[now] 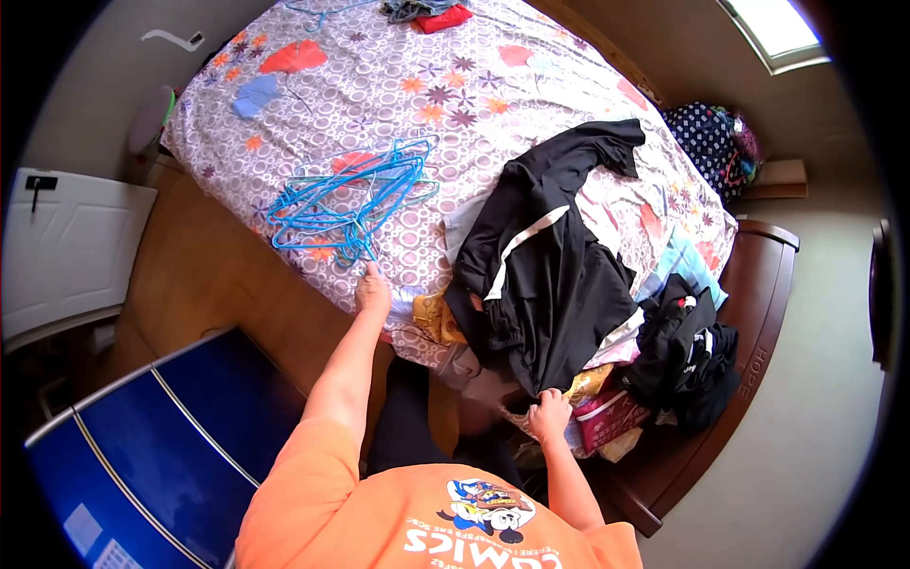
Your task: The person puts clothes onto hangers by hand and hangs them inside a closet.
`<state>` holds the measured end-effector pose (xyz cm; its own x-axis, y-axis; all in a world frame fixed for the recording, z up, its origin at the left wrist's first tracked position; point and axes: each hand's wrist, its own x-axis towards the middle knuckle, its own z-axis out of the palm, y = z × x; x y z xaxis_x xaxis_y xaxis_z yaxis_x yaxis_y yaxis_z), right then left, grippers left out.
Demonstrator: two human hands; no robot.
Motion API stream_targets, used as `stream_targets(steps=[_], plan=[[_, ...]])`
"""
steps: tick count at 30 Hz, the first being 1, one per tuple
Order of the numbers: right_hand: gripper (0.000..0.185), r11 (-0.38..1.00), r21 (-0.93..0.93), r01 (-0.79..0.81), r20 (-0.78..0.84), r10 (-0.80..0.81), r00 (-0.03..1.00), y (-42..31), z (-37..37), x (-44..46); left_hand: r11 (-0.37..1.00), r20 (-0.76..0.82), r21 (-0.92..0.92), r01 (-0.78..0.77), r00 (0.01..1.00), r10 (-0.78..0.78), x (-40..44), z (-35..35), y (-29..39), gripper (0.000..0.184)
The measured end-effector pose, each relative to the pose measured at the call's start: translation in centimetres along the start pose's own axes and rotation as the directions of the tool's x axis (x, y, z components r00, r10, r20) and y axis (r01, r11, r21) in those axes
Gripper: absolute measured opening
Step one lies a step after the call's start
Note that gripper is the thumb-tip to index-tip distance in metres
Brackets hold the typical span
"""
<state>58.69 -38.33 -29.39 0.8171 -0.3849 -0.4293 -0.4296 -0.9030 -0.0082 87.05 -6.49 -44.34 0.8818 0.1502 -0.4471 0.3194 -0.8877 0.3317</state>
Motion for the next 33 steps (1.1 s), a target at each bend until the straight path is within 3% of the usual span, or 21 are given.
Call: stream_targets(steps=[1, 2, 3, 4, 6, 8, 10, 12, 13, 16, 17, 18, 20, 22, 23, 24, 26, 28, 30, 32, 33], plan=[[0.026, 0.997, 0.072, 0.001, 0.022, -0.003, 1.0, 0.5, 0.3, 0.3, 0.999, -0.17, -0.044, -0.026, 0.985, 0.019, -0.3, -0.5, 0.0, 0.021], [0.027, 0.989, 0.145, 0.001, 0.043, -0.007, 0.999, 1.1, 0.5, 0.3, 0.999, -0.179, -0.042, -0.029, 0.984, 0.021, -0.3, -1.4, -0.2, 0.021], [0.032, 0.936, 0.324, -0.138, 0.165, 0.088, 0.982, 1.0, -0.4, 0.6, 0.995, -0.266, -0.05, -0.081, 0.962, 0.065, -0.2, -2.7, -0.4, 0.017], [0.032, 0.934, 0.332, -0.132, 0.156, 0.083, 0.984, 1.2, -0.7, 1.1, 0.989, -0.353, -0.053, -0.135, 0.929, 0.108, -0.1, -4.2, -0.5, 0.013], [0.035, 0.796, 0.586, -0.148, 0.038, 0.155, 0.987, 2.2, -1.2, 1.7, 0.978, -0.52, 0.025, -0.209, 0.833, 0.191, 0.3, -7.6, -0.4, 0.008], [0.047, 0.708, 0.698, -0.106, -0.047, 0.193, 0.98, 4.4, -0.4, 3.3, 0.96, -0.627, 0.013, -0.281, 0.745, 0.227, 0.5, -12.3, -0.1, 0.006], [0.049, 0.358, 0.89, -0.282, 0.154, 0.344, 0.926, 4.5, -3.6, 4.4, 0.941, -0.727, -0.004, -0.338, 0.647, 0.229, 0.0, -16.8, 0.8, 0.007], [0.047, 0.306, 0.951, -0.047, -0.088, 0.413, 0.906, 8.8, 1.0, 7.7, 0.94, -0.787, -0.04, -0.34, 0.59, 0.18, -2.2, -21.0, 2.3, 0.008], [0.04, 0.082, 0.995, -0.054, 0.021, 0.366, 0.931, 7.7, -3.5, 6.8, 0.931, -0.819, -0.062, -0.359, 0.552, 0.159, -3.7, -22.8, 3.2, 0.009], [0.025, -0.159, 0.98, -0.124, 0.176, 0.373, 0.911, 8.3, -8.9, 6.1, 0.891, -0.849, -0.114, -0.44, 0.509, 0.143, -9.4, -26.8, 6.1, 0.012], [0.024, -0.128, 0.992, 0.004, 0.041, 0.348, 0.937, 8.5, -10.0, 5.8, 0.858, -0.845, -0.154, -0.489, 0.515, 0.142, -11.8, -27.6, 7.2, 0.014], [0.022, -0.098, 0.986, 0.136, -0.097, 0.325, 0.941, 8.6, -11.1, 5.6, 0.84, -0.871, -0.032, -0.542, 0.427, 0.243, -14.5, -28.3, 8.4, 0.012], [0.033, 0.044, 0.972, 0.23, -0.232, 0.304, 0.924, 8.4, -12.6, 5.2, 0.8, -0.86, -0.005, -0.599, 0.411, 0.302, -19.9, -28.8, 10.6, 0.007], [0.043, 0.07, 0.984, 0.164, -0.177, 0.247, 0.953, 6.7, -15.6, 2.9, 0.786, -0.855, 0.039, -0.618, 0.386, 0.346, -24.3, -28.7, 12.1, 0.005], [0.046, 0.003, 0.995, 0.1, -0.099, 0.165, 0.981, 5.4, -16.7, 1.5, 0.78, -0.85, 0.078, -0.621, 0.367, 0.377, -26.2, -28.5, 12.5, 0.004], [0.048, -0.058, 0.998, 0.034, -0.03, 0.075, 0.997, 3.9, -17.7, 0.0, 0.772, -0.849, 0.084, -0.63, 0.361, 0.386, -27.8, -28.2, 12.9, 0.004], [0.049, 0.031, 0.995, 0.09, -0.082, -0.204, 0.976, 1.3, -18.9, -4.0, 0.778, -0.826, 0.021, -0.628, 0.428, 0.368, -30.6, -27.6, 13.5, 0.002], [0.044, 0.243, 0.828, 0.505, -0.265, -0.624, 0.735, 0.7, -22.2, -9.2, 0.775, -0.823, 0.051, -0.63, 0.413, 0.39, -33.8, -27.4, 14.5, 0.003], [0.046, 0.181, 0.905, 0.385, 0.004, -0.908, 0.418, 1.8, -25.8, -12.8, 0.764, -0.75, -0.005, -0.645, 0.508, 0.424, -37.6, -27.1, 15.5, 0.003], [0.04, 0.112, 0.92, 0.375, -0.036, -0.93, 0.365, 2.8, -26.1, -13.6, 0.718, -0.699, 0.099, -0.689, 0.465, 0.543, -41.1, -26.2, 16.7, 0.005], [0.037, 0.103, 0.75, 0.653, -0.272, -0.852, 0.447, 2.9, -25.8, -13.1, 0.687, -0.682, 0.117, -0.717, 0.444, 0.58, -42.4, -25.5, 17.1, 0.006]])
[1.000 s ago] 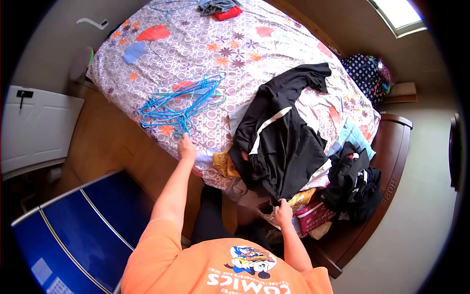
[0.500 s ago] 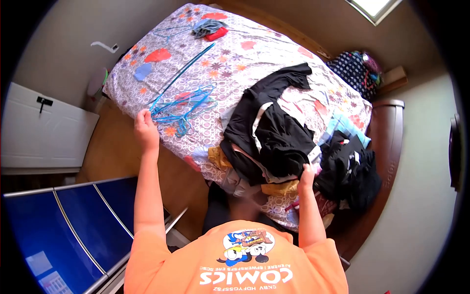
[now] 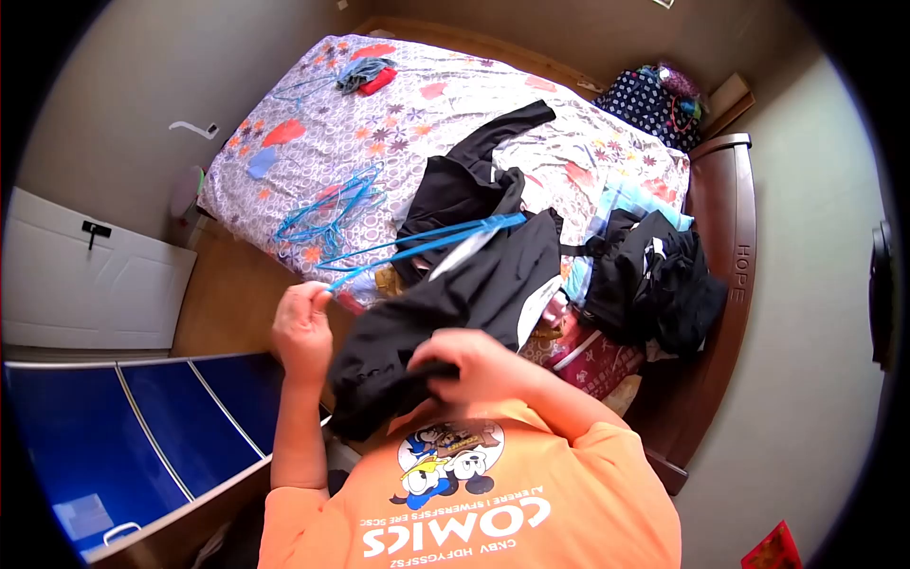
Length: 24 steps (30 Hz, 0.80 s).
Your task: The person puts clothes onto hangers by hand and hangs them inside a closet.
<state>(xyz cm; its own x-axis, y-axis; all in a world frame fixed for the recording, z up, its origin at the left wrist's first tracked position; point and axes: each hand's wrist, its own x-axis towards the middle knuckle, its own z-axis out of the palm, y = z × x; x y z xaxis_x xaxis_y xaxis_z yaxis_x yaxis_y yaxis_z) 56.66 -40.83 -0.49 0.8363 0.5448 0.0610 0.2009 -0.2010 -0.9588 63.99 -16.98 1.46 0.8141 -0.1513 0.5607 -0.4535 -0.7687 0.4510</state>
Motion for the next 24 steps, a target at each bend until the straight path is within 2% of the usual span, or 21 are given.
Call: stream_targets(steps=[1, 2, 3, 6, 10, 11, 13, 15, 17, 19, 20, 21, 23, 24], plan=[[0.033, 0.947, -0.299, 0.117, -0.191, -0.18, 0.965, 0.6, -0.1, 0.0, 0.999, 0.016, -0.016, -0.043, 0.999, 0.043, -0.7, 0.0, 1.2, 0.006], [0.027, 0.899, -0.43, 0.081, -0.308, -0.231, 0.923, 1.4, -0.2, -0.3, 0.997, 0.03, -0.039, -0.063, 0.997, 0.064, -1.2, 0.1, 2.4, 0.007], [0.029, 0.867, -0.492, 0.076, -0.283, -0.242, 0.928, 1.7, -0.5, -0.9, 0.995, 0.042, -0.06, -0.083, 0.995, 0.086, -1.6, 0.1, 3.4, 0.008], [0.029, 0.837, -0.526, 0.151, -0.216, -0.303, 0.928, 1.1, -1.3, -2.0, 0.993, 0.051, -0.085, -0.08, 0.995, 0.085, -2.4, 0.3, 5.2, 0.01], [0.035, 0.788, -0.594, 0.162, -0.332, -0.423, 0.843, -0.4, -2.9, -2.9, 0.989, 0.037, -0.095, -0.114, 0.992, 0.118, -3.3, 0.0, 6.9, 0.011], [0.036, 0.724, -0.674, 0.148, -0.311, -0.46, 0.832, -0.7, -3.3, -3.2, 0.986, 0.036, -0.102, -0.132, 0.99, 0.136, -3.5, -0.1, 7.4, 0.011], [0.034, 0.678, -0.723, 0.135, -0.249, -0.438, 0.864, -2.3, -4.1, -3.2, 0.984, 0.018, -0.116, -0.135, 0.99, 0.138, -3.5, -0.4, 8.6, 0.011], [0.025, 0.633, -0.769, 0.083, -0.226, -0.391, 0.892, -2.5, -4.4, -3.1, 0.978, 0.005, -0.115, -0.176, 0.984, 0.178, -3.3, -0.8, 9.7, 0.012], [0.02, 0.51, -0.858, 0.063, -0.191, -0.431, 0.882, -2.4, -4.4, -3.0, 0.971, 0.0, -0.104, -0.214, 0.977, 0.215, -3.2, -1.1, 10.7, 0.014], [0.017, 0.452, -0.887, 0.098, -0.138, -0.461, 0.877, -2.1, -4.8, -2.4, 0.948, -0.028, -0.109, -0.298, 0.955, 0.296, -3.0, -1.4, 11.9, 0.016], [0.018, 0.534, -0.834, 0.14, -0.104, -0.402, 0.91, -1.6, -5.2, -2.1, 0.949, -0.027, -0.107, -0.295, 0.955, 0.294, -3.2, -1.5, 12.0, 0.016], [0.02, 0.586, -0.805, 0.09, -0.133, -0.327, 0.936, -1.2, -5.0, -1.9, 0.943, 0.008, -0.128, -0.307, 0.95, 0.311, -3.6, -1.5, 11.8, 0.02], [0.025, 0.728, -0.676, 0.109, -0.262, -0.377, 0.889, -0.1, -4.9, -1.4, 0.936, 0.043, -0.147, -0.32, 0.943, 0.329, -3.8, -1.2, 11.8, 0.026], [0.027, 0.772, -0.633, 0.061, -0.373, -0.372, 0.85, -0.3, -4.8, -1.3, 0.946, -0.036, -0.133, -0.296, 0.955, 0.294, -3.7, -0.8, 12.0, 0.036]])
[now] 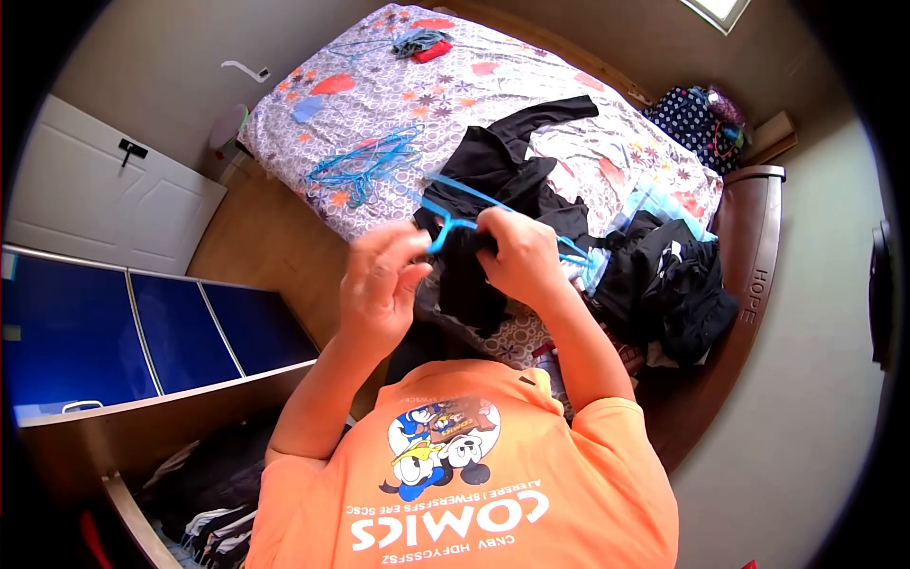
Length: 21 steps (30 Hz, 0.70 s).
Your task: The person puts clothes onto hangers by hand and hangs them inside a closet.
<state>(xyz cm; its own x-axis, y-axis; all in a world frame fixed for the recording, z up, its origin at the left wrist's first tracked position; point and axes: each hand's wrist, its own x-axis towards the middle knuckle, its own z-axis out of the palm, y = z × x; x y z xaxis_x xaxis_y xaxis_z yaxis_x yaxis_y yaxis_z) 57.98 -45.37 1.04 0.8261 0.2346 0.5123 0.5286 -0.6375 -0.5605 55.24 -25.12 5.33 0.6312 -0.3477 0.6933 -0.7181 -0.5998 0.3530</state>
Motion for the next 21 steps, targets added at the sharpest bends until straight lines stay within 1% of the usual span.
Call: stream_targets(steps=[1, 2, 3, 5, 6, 7, 8, 9, 10, 12, 15, 16, 17, 19, 21], plan=[[0.029, 0.997, 0.033, -0.071, -0.09, 0.073, 0.993, -0.3, 0.0, 0.3, 1.0, -0.084, 0.013, 0.028, 0.996, -0.026, -0.1, 0.4, 0.0, 0.047], [0.027, 0.973, 0.141, -0.181, -0.187, 0.206, 0.961, -0.8, 0.1, 0.8, 0.987, -0.038, -0.092, 0.134, 0.99, -0.138, -1.9, 1.3, -0.8, 0.072], [0.026, 0.93, 0.23, -0.287, -0.202, 0.334, 0.921, -1.4, -0.5, 1.2, 0.987, -0.037, -0.091, 0.134, 0.99, -0.137, -3.2, 2.2, -1.1, 0.072], [0.031, 0.878, 0.401, -0.26, -0.216, 0.367, 0.905, -2.1, -0.7, 2.2, 0.911, 0.204, -0.255, 0.324, 0.939, -0.277, -5.2, 3.9, -1.1, 0.086], [0.034, 0.861, 0.451, -0.235, -0.191, 0.351, 0.917, -2.9, -0.6, 2.3, 0.904, 0.229, -0.249, 0.347, 0.928, -0.293, -5.9, 4.8, -0.9, 0.089], [0.038, 0.841, 0.497, -0.213, -0.171, 0.335, 0.927, -3.9, -0.3, 2.2, 0.928, 0.214, -0.165, 0.333, 0.931, -0.295, -6.3, 5.3, -1.0, 0.089], [0.045, 0.833, 0.522, -0.185, -0.173, 0.315, 0.933, -5.2, 0.2, 2.1, 0.847, 0.241, -0.264, 0.462, 0.882, -0.406, -8.0, 6.6, -2.4, 0.088], [0.047, 0.793, 0.577, -0.197, -0.12, 0.32, 0.94, -6.3, 0.8, 1.9, 0.736, 0.281, -0.354, 0.577, 0.816, -0.505, -9.6, 7.6, -3.8, 0.087], [0.05, 0.807, 0.574, -0.139, -0.146, 0.268, 0.953, -7.3, 1.5, 1.9, 0.739, 0.26, -0.225, 0.635, 0.77, -0.583, -8.8, 7.2, -3.9, 0.073], [0.053, 0.818, 0.573, -0.053, -0.188, 0.194, 0.963, -9.6, 2.7, 2.0, 0.656, 0.262, -0.269, 0.705, 0.709, -0.655, -8.6, 7.0, -4.7, 0.072], [0.051, 0.818, 0.571, 0.063, -0.192, 0.059, 0.98, -13.3, 4.3, 2.7, 0.495, 0.352, -0.438, 0.75, 0.65, -0.674, -9.5, 6.1, -4.4, 0.07], [0.05, 0.814, 0.572, 0.101, -0.146, -0.02, 0.989, -14.5, 4.2, 2.9, 0.421, 0.391, -0.496, 0.76, 0.628, -0.673, -9.9, 5.7, -4.0, 0.07], [0.051, 0.817, 0.568, 0.1, -0.095, -0.056, 0.994, -15.8, 4.7, 3.0, 0.344, 0.429, -0.546, 0.764, 0.607, -0.669, -10.3, 5.1, -3.8, 0.069], [0.05, 0.795, 0.585, 0.163, -0.118, -0.115, 0.986, -18.4, 6.1, 3.2, 0.213, 0.489, -0.608, 0.765, 0.572, -0.658, -11.0, 3.4, -3.9, 0.068], [0.052, 0.745, 0.617, 0.254, -0.185, -0.177, 0.967, -20.3, 6.4, 3.5, 0.101, 0.526, -0.657, 0.747, 0.55, -0.648, -11.6, 0.8, -4.7, 0.067]])
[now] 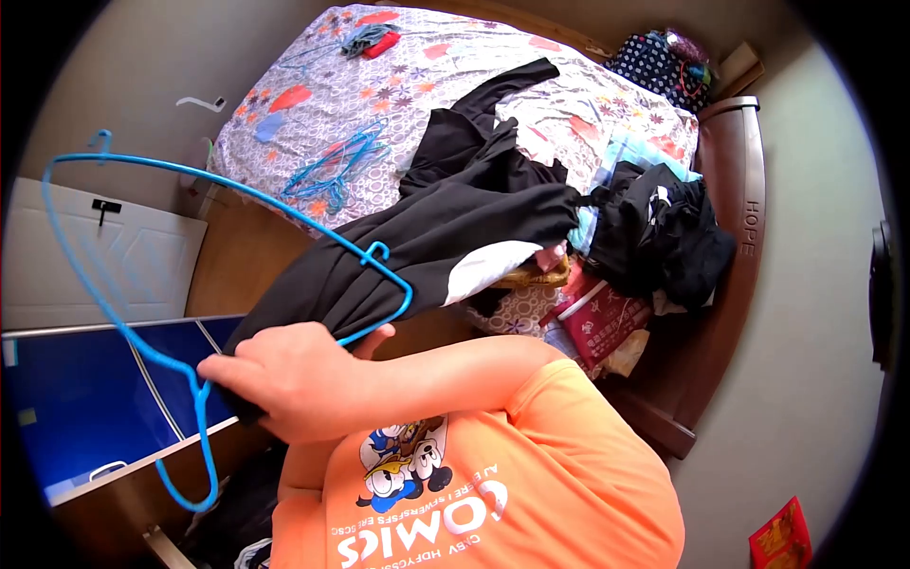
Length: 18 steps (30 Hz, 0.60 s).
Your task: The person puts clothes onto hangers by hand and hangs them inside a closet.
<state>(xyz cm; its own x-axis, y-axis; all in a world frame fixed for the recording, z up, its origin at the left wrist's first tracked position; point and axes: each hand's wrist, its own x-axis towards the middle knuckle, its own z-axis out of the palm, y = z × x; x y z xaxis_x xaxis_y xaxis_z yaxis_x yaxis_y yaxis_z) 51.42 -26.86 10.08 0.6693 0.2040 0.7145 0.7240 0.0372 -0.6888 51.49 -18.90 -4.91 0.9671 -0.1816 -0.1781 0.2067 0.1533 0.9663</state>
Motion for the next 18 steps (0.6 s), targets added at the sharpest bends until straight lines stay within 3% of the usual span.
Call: stream_targets(steps=[6, 10, 14, 16, 18], plan=[[0.05, 0.961, 0.273, -0.039, 0.003, 0.04, 0.999, -1.7, 4.4, 0.9, 0.984, 0.063, -0.18, -0.007, 0.998, 0.019, -5.7, -8.7, 4.5, 0.064], [0.046, 0.907, 0.369, -0.205, 0.104, 0.179, 0.978, -2.1, 7.2, 0.6, 0.975, 0.103, -0.21, -0.072, 0.99, 0.095, -10.5, -14.5, 8.1, 0.062], [0.041, 0.76, 0.545, -0.354, 0.213, 0.282, 0.935, -3.1, 9.1, 0.7, 0.974, 0.116, -0.194, -0.12, 0.983, 0.144, -15.0, -18.4, 10.6, 0.061], [0.041, 0.566, 0.618, -0.546, 0.389, 0.383, 0.838, -3.9, 9.3, 1.1, 0.976, 0.114, -0.179, -0.126, 0.982, 0.147, -17.1, -19.7, 11.2, 0.06], [0.04, 0.663, 0.61, -0.435, 0.25, 0.36, 0.899, -3.8, 10.7, 0.5, 0.978, 0.108, -0.169, -0.121, 0.984, 0.141, -19.1, -20.6, 11.5, 0.059]])
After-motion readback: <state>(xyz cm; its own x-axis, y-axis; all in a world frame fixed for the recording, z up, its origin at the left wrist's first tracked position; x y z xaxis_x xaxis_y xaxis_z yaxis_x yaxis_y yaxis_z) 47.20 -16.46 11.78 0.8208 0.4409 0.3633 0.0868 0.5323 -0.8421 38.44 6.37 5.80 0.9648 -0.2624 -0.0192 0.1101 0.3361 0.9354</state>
